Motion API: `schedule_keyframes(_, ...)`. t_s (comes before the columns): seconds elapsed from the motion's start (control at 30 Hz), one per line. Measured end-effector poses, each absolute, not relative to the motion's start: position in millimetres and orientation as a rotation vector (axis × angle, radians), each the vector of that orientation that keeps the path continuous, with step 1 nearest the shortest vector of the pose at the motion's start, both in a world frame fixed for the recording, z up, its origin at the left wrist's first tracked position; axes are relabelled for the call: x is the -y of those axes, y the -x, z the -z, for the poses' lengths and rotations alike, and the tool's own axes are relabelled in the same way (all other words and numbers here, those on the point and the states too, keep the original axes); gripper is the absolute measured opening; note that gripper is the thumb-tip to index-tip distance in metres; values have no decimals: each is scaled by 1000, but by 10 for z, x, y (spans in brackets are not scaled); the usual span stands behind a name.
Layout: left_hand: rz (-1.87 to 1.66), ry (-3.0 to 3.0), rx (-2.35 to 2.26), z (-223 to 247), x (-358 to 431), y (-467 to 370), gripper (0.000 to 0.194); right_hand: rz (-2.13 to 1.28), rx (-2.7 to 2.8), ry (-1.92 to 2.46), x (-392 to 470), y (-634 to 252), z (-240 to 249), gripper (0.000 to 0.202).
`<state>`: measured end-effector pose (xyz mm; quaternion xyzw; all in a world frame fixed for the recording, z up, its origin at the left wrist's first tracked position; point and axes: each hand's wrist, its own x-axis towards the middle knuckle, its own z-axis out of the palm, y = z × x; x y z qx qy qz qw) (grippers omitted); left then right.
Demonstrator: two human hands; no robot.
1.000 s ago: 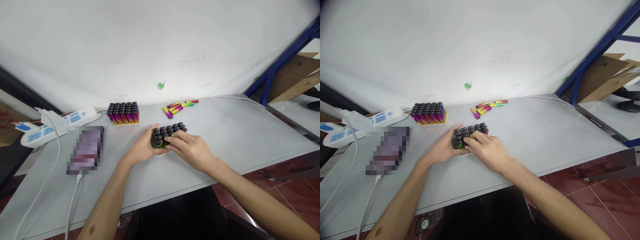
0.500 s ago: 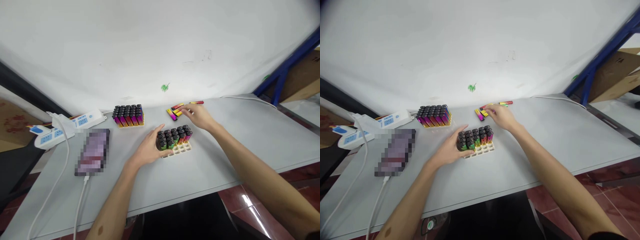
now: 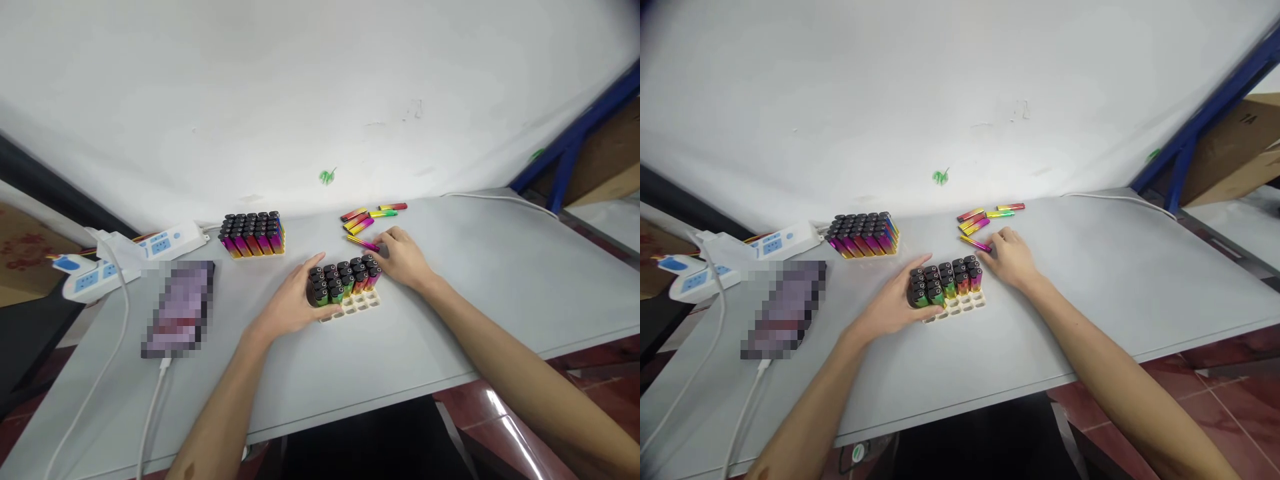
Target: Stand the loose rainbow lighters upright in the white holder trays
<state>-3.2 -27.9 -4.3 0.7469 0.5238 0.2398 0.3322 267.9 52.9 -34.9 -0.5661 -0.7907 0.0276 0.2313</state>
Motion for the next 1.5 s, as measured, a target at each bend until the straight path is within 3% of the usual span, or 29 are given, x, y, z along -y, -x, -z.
schedule_keyframes(0.13, -611, -1946, -1384, 62, 270, 36, 98, -299, 2014, 1521, -535, -2762, 311, 24)
schedule_keyframes(0.4, -603, -1951, -1404, 95, 255, 56, 97, -1094, 1102, 1090, -493, -2801, 36, 33)
schedule_keyframes(0.63, -599, -1972, -1414, 97, 242, 47, 94, -1452, 1050, 1097, -433, -2685, 63, 44)
schedule_keyframes(0.8, -616, -1977, -1410, 104, 244, 45, 91, -1464, 1043, 1116, -424, -2645, 83, 60)
schedule_keyframes(1.1, -622, -1973, -1401, 97, 237, 37, 87, -1468, 917, 1168, -464, -2656, 116, 52)
schedule_keyframes(1.5, -626, -1982, -1398, 97, 237, 38, 85, -1469, 972, 1147, -428, -2635, 88, 61)
